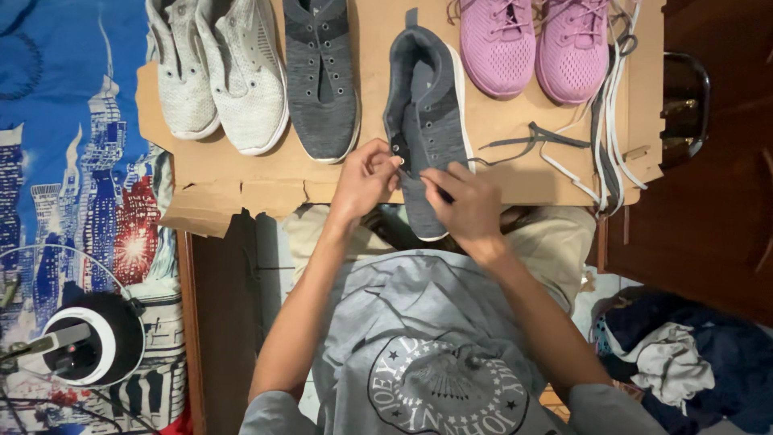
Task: The person sits on the floor with three pairs of sneakers on a cardboard sheet. They pull the laces out of a gray sneaker, thread the lace back through the eyelets, and continue handling the laces and shoes.
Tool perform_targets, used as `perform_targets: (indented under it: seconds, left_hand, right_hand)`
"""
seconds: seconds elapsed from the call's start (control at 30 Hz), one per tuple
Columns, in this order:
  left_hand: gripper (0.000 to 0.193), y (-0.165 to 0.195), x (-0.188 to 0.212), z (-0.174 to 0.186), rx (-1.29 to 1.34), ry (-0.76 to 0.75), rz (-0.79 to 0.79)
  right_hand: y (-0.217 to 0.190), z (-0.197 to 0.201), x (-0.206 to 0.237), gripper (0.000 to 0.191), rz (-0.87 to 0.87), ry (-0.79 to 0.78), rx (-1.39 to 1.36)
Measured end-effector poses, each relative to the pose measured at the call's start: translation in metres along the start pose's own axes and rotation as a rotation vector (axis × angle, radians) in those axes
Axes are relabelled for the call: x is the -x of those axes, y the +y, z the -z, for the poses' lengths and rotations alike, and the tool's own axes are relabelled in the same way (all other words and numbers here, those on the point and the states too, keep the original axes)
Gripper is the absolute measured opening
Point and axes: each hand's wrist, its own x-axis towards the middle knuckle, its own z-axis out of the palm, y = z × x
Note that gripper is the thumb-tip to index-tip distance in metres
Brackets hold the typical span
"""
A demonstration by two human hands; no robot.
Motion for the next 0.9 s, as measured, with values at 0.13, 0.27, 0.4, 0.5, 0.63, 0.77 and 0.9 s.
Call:
perform_targets:
  seconds: [0.13,0.27,0.4,0.5,0.63,0.77,0.9]
  left_hand:
    - [0.013,0.002,0.004,0.008,0.007,0.014,0.089]
    - [0.011,0.002,0.005,0.012,0.028,0.021,0.118]
    - [0.010,-0.001,0.006,0.015,0.032,0.018,0.121]
    - [0.010,-0.003,0.005,0.016,0.040,0.010,0.092]
    - [0.009,-0.002,0.006,0.015,0.043,0.020,0.148]
    - [0.008,-0.001,0.006,0.012,0.052,-0.006,0.108]
    - [0.007,-0.002,0.004,0.010,0.055,-0.004,0.128]
  right_hand:
    - [-0.010,-0.006,0.001,0.012,-0.045,-0.031,0.040]
    - [-0.014,-0.008,-0.001,0.016,-0.041,-0.114,0.111]
    - [-0.012,-0.013,-0.007,0.015,-0.046,-0.197,0.120]
    - [-0.010,-0.017,-0.011,0.007,-0.055,-0.224,0.175]
    - [-0.007,-0.017,-0.015,0.007,-0.024,-0.214,0.136]
    - [-0.004,-0.013,-0.018,0.007,-0.017,-0.219,0.111]
    - [-0.006,-0.012,-0.018,0.004,-0.035,-0.230,0.143]
